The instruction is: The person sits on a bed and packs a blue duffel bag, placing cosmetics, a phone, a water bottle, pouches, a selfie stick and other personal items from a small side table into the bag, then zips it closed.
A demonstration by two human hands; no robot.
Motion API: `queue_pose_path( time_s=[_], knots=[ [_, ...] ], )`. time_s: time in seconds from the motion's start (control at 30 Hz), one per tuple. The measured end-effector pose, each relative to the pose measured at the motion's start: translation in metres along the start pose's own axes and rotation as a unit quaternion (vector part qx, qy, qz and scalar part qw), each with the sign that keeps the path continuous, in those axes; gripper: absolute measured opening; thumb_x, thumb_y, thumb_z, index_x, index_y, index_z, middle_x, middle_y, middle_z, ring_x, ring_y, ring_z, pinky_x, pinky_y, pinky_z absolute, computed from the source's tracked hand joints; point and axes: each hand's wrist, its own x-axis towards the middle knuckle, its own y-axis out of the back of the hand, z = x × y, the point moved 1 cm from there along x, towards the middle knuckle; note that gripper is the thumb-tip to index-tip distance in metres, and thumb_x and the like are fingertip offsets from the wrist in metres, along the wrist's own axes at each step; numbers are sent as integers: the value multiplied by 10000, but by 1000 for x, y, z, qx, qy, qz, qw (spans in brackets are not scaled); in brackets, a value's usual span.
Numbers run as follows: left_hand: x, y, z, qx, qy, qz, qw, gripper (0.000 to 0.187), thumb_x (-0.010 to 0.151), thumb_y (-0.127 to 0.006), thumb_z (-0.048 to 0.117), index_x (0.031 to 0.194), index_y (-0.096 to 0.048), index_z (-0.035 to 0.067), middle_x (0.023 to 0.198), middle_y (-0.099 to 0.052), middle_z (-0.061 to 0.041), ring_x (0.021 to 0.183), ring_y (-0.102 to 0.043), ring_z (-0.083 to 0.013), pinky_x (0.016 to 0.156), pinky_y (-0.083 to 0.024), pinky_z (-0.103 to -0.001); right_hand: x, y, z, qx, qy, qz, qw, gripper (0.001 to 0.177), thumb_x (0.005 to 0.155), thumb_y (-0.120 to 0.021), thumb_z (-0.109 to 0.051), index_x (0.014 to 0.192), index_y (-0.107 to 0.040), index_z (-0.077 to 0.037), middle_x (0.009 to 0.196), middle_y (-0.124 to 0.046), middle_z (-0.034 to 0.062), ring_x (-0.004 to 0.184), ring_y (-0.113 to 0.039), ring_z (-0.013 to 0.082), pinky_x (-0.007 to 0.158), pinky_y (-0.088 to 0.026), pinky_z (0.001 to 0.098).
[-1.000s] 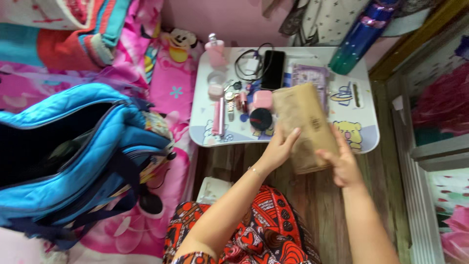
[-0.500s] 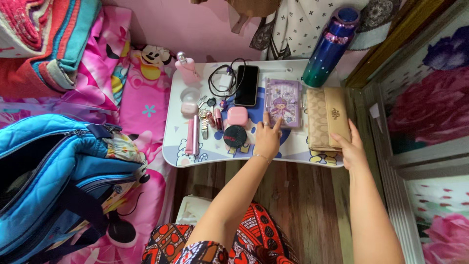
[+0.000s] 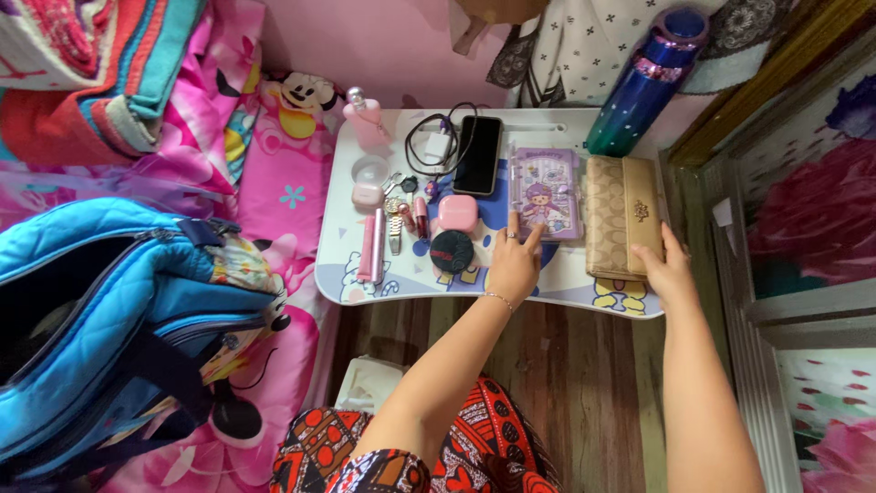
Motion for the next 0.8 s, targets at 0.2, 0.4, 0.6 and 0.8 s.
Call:
queue_pose_path(
  time_s=[0.2,0.4,0.6,0.8],
  knots=[
    [-22,100,30,-29,-44,22,998,761,797,-745,93,1508,-476,87,1522,-378,-336,1266,-445,-544,1088,-387,-568,-41,-7,-37,-352,170,211,896,762,829,-900,-215,1490,-562,-46,1369,-544,302,1247,-435,500,978,-347,688],
    [-77,299,0,28,44,171,984,454,930,-727,197,1343,-641,30,1281,-602,-272,1357,-498,-488,1170,-387,-531,-149,-96,-143,-147,385,167,896,309,1007,-772,-129,1270,-641,-35,1230,-578,170,1246,-524,321,1141,-398,415],
    [-156,498,-38,397,255,263,842,637,898,-758,528,1215,-627,-9,1193,-657,-268,1232,-528,-463,1010,-275,-703,-244,-214,-312,15,414,-101,904,189,928,-707,-21,1116,-685,-26,1077,-615,115,968,-624,255,888,-509,336],
    [-206,491,-41,326,286,121,893,544,770,-828,437,1143,-597,115,793,-694,-102,772,-681,-335,795,-458,-473,-320,-315,-432,33,602,-284,746,271,875,-698,40,1138,-679,-22,1111,-674,148,1041,-656,323,899,-525,399]
  ],
)
